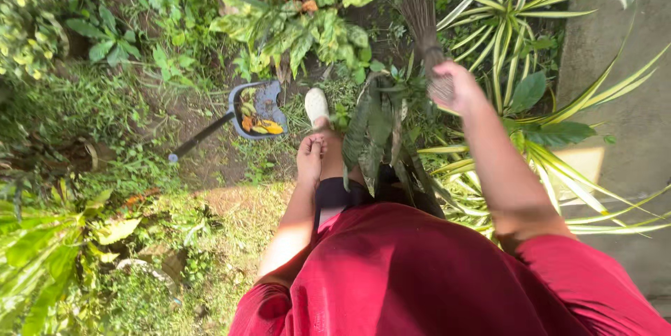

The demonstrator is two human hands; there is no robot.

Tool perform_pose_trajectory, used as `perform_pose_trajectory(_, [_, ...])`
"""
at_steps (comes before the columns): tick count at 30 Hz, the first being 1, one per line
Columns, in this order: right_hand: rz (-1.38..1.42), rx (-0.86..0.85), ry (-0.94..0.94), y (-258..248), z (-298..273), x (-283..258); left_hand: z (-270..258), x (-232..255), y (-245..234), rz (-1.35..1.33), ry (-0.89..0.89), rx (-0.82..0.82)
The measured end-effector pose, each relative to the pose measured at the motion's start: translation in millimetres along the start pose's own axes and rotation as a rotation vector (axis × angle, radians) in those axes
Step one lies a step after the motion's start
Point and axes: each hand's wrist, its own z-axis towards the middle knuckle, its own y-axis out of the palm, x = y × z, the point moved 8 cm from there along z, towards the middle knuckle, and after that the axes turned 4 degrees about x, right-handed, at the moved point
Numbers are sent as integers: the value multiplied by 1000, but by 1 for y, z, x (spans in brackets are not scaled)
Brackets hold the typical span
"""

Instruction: The person sweeps fallen leaves and debris from the ground into a dustpan using a hand broom.

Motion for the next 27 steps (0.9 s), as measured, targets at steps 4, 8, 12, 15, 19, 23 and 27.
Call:
perform_pose_trajectory(4, [-125,31,24,128,47,48,-8,2,-35,-2,16,91])
perform_pose_trajectory(8, [-194,-72,94,228,24,126,-13,-7,-86,1,-27,137])
perform_pose_trajectory(12, [-290,-184,146,260,3,172,7,-13,-151,-120,-5,137])
perform_pose_trajectory(15, [24,-117,231,249,-16,197,24,-25,-216,-231,-37,217])
perform_pose_trajectory(19, [323,-52,113,256,-46,223,36,-37,-294,-460,-252,478])
perform_pose_trajectory(23, [381,187,-139,279,-15,199,46,-8,-359,-355,-284,695])
perform_pose_trajectory(27, [302,204,-129,298,39,186,82,13,-407,-236,-65,758])
